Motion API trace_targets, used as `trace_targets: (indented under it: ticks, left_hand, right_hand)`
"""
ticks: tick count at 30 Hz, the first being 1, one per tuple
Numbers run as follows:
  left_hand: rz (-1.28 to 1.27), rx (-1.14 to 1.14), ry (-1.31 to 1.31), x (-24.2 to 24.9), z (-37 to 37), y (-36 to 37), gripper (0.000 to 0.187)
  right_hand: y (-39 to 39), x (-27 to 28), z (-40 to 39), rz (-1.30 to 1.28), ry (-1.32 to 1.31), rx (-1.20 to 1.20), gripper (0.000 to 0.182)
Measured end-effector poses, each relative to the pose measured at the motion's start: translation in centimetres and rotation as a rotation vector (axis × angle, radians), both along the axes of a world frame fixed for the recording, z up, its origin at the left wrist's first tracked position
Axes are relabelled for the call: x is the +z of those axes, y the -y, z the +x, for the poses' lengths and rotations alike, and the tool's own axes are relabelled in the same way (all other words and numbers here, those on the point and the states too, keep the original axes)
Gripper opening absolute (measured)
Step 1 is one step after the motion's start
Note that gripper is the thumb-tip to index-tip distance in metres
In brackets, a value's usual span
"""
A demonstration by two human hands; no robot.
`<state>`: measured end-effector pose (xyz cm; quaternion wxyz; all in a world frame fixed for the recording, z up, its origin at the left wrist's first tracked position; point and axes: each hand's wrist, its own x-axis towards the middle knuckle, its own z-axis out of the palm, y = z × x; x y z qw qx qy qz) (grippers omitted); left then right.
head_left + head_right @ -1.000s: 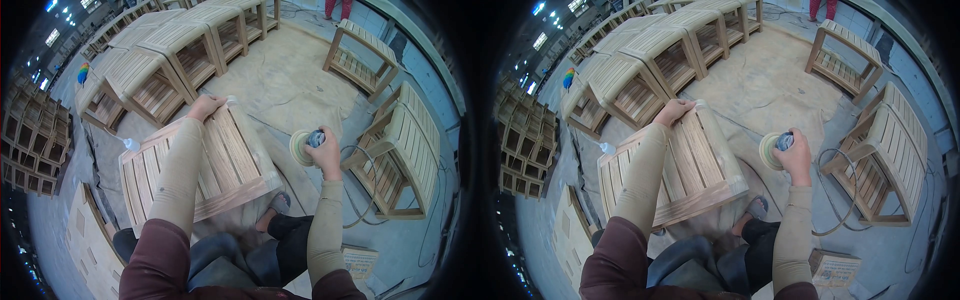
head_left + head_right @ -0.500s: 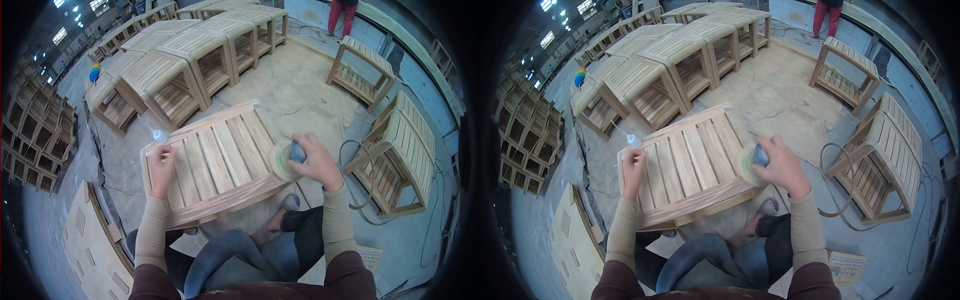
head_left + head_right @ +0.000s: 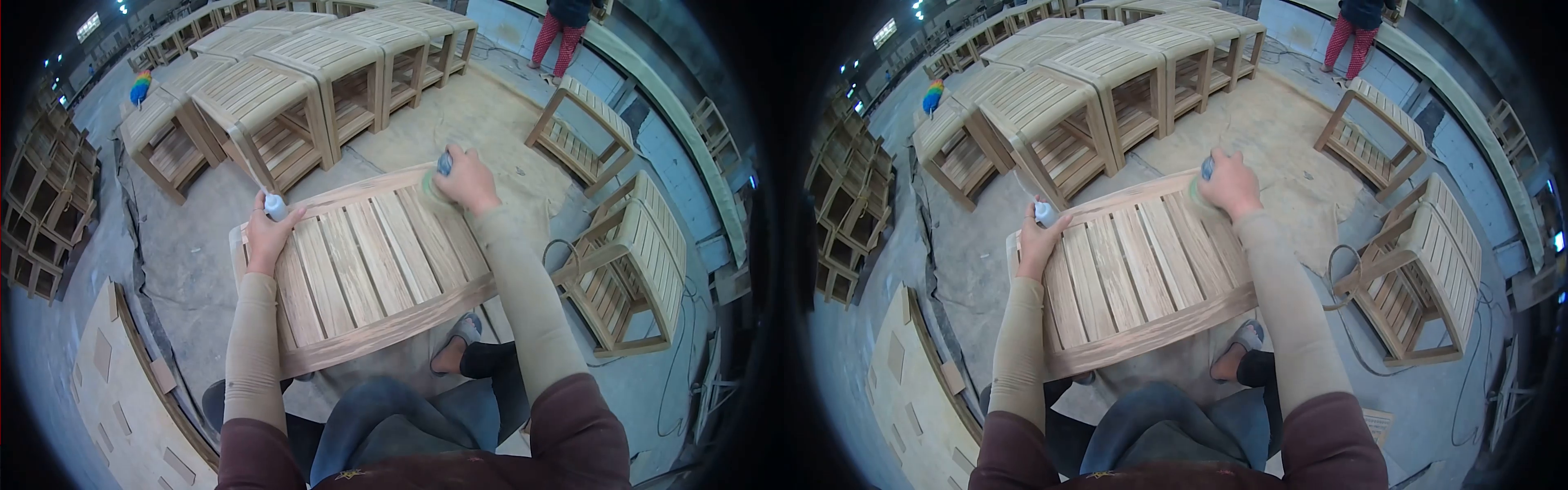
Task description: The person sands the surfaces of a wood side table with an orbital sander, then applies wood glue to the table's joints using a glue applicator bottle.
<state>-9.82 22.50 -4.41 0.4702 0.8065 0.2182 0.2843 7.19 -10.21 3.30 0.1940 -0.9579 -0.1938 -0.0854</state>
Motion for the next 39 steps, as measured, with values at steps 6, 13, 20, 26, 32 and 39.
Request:
trace_targets:
  ticks: [6, 13, 20, 26, 32, 39]
  left_hand:
    - [0.188, 0.07, -0.192, -0.2, -0.1, -0.6, 0.082]
    - [0.265, 0.063, -0.136, -0.7, -0.4, -0.6, 0.048]
    - [-0.239, -0.089, 0.034, -1.4, -2.3, -2.6, 0.04]
    - [-0.43, -0.051, 0.126, 0.9, -11.0, -4.1, 0.034]
    - [-0.576, 0.14, 0.119, 2.9, -14.1, -3.7, 0.031]
    - [-0.462, 0.126, 0.154, 2.6, -14.4, -5.5, 0.03]
  right_hand:
    - [-5.0, -0.1, 5.5, -0.064, -0.041, -0.118, 0.051]
    - [-2.0, 0.4, 1.0, -0.098, -0.072, -0.185, 0.052]
    - [6.4, -0.3, -9.7, -0.087, 0.016, -0.137, 0.053]
    - [7.2, 0.3, -15.1, -0.07, 0.025, -0.078, 0.051]
    - [-0.4, -0.5, -8.2, -0.078, 0.009, -0.079, 0.052]
    - [-8.8, -0.2, 0.9, -0.101, -0.027, -0.132, 0.053]
